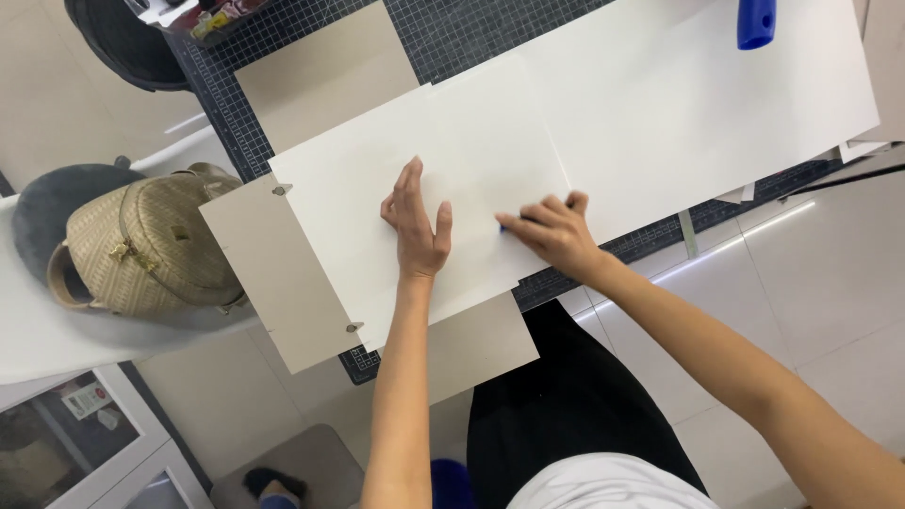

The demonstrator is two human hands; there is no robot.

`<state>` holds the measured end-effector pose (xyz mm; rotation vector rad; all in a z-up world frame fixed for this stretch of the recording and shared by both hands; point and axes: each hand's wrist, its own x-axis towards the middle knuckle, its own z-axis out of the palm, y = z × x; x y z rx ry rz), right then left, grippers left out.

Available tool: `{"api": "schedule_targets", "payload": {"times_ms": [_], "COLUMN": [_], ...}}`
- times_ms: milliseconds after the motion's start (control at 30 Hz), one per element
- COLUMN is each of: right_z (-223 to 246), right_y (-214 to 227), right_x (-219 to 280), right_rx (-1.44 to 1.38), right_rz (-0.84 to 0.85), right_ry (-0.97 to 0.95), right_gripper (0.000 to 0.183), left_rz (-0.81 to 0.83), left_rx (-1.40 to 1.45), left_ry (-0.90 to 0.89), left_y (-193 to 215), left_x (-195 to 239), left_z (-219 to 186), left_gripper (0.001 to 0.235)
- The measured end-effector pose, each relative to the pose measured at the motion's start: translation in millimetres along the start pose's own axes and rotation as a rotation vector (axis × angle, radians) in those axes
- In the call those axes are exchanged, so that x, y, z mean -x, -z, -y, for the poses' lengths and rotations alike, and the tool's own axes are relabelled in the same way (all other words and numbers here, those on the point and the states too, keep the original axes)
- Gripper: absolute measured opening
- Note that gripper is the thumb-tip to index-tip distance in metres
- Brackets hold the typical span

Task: Applying a white adhesive sheet to a cardboard box template and smoothing it with a squeegee to remove air bubbles.

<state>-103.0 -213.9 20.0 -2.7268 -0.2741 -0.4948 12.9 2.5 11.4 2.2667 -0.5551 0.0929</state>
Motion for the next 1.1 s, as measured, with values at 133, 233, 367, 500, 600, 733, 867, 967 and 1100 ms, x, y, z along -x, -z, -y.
{"api": "schedule_targets", "payload": {"times_ms": [133,233,367,500,600,733,867,967,1100], "right_z": [-17,-31,-56,-70,-82,-65,-32,-20,-105], "right_y": [-17,-30,-54,-67,-75,-38,-20,-8,-83], "right_x": [-65,-105,-148,-189,-213,-192,-16,34,-81], "right_rx": [0.051,0.080,0.045,0.086,0.058,-0.177,0.057,-0.098,0.096], "right_rz": [-0.111,-0.138,-0.148,-0.264,-0.256,0.010,0.130,0.184,-0.017], "right_ry": [0.013,0.043,0.051,0.128,0.101,-0.121,-0.013,0.104,0.146], "right_gripper": [0.022,0.027,0.036,0.048,0.051,0.042,0.034,0.027,0.036], "left_rz": [0.009,0.006,0.006,0.015,0.012,0.012,0.034,0.043,0.054], "left_rx": [0.006,-0.014,-0.011,0.073,0.080,0.094,0.008,0.014,-0.019], "left_ry": [0.002,-0.011,-0.002,-0.026,-0.033,-0.016,0.030,0.001,0.018], "left_y": [4,2,6,16,14,13,6,4,4], "left_x": [-3,-2,-4,-6,-7,-6,-6,-6,-10], "left_z": [-4,-1,-5,-13,-12,-13,-2,-8,-6], "left_gripper": [0.063,0.064,0.064,0.059,0.059,0.058,0.064,0.064,0.064]}}
